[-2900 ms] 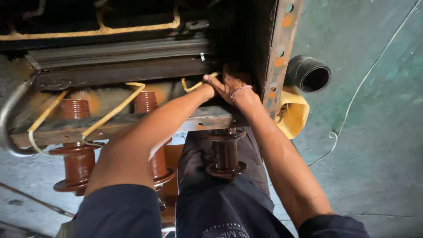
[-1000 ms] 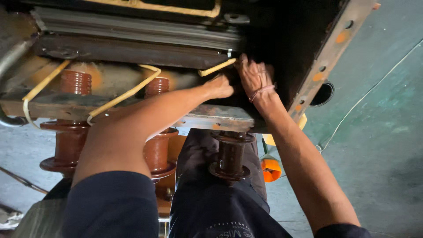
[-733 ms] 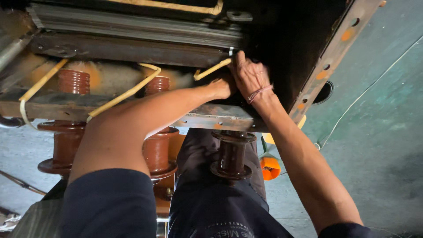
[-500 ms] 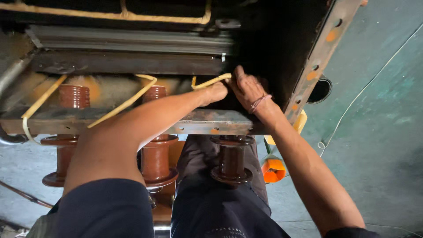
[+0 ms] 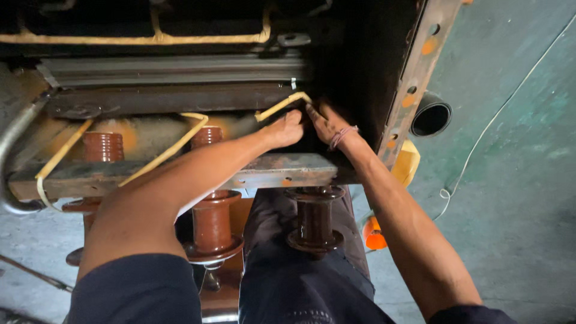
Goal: The person assembles brass-colored metal parts onto brown insulators mounted on a metal frame. They use pliers to secure connections and adjust wires, working alongside another person who is also assembling similar components.
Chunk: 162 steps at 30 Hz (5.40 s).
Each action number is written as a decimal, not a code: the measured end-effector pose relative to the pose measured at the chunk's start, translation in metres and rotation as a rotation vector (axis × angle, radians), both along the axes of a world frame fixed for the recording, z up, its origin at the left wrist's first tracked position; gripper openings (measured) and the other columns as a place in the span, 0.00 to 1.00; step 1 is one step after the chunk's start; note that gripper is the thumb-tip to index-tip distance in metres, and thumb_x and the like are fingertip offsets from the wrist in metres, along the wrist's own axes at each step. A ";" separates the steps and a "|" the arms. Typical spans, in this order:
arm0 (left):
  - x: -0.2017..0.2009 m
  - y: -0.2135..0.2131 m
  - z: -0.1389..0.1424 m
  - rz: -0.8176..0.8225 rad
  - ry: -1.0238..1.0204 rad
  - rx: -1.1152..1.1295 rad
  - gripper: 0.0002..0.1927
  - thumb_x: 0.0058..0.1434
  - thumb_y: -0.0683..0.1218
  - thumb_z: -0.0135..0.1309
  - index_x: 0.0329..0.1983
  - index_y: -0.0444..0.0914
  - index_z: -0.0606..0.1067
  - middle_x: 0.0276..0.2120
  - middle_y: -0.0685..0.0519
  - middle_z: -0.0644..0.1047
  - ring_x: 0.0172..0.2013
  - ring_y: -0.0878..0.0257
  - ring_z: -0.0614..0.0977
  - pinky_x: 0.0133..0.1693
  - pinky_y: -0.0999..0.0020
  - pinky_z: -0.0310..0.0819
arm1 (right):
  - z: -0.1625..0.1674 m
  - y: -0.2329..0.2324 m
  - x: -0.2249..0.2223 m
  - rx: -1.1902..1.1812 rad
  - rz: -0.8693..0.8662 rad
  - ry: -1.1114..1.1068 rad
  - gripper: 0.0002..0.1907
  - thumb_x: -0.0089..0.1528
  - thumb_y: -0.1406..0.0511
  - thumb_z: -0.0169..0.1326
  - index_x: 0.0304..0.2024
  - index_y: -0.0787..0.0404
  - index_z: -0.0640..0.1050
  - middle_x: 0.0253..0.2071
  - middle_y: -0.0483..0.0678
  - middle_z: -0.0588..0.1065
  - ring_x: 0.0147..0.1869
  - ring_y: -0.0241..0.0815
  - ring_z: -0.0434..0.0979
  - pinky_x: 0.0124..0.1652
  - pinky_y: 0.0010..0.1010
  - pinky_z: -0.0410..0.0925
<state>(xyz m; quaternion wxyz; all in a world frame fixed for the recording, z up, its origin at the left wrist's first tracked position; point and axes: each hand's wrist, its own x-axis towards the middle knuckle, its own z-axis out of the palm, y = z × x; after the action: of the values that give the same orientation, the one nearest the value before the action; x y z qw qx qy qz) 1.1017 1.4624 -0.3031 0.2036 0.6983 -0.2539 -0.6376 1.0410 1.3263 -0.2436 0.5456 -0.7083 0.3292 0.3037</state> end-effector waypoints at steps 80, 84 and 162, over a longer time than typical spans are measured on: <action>0.051 -0.004 0.038 -0.253 -0.633 -0.523 0.07 0.54 0.42 0.60 0.32 0.32 0.82 0.38 0.37 0.80 0.39 0.45 0.84 0.37 0.54 0.80 | 0.018 0.018 0.035 0.009 0.776 0.634 0.36 0.69 0.45 0.25 0.72 0.56 0.59 0.69 0.54 0.66 0.56 0.55 0.78 0.54 0.40 0.70; 0.058 0.014 0.046 -0.053 -0.539 -0.480 0.11 0.54 0.47 0.62 0.33 0.34 0.80 0.33 0.40 0.80 0.38 0.44 0.83 0.37 0.52 0.78 | 0.020 0.017 0.050 0.012 0.742 0.734 0.43 0.70 0.39 0.20 0.73 0.60 0.57 0.68 0.54 0.66 0.44 0.56 0.85 0.46 0.40 0.72; -0.024 -0.036 0.011 0.543 0.010 0.438 0.29 0.71 0.61 0.39 0.60 0.36 0.73 0.61 0.39 0.74 0.61 0.45 0.75 0.61 0.53 0.68 | 0.064 -0.063 -0.058 -0.939 -0.307 -0.067 0.30 0.72 0.43 0.52 0.54 0.64 0.69 0.45 0.58 0.69 0.52 0.54 0.60 0.55 0.46 0.55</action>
<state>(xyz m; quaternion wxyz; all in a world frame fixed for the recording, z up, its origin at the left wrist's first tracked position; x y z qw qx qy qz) 1.0774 1.4266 -0.2918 0.2125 0.7645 0.0851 -0.6027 0.9828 1.2634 -0.1798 0.2165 -0.8302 0.5134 0.0158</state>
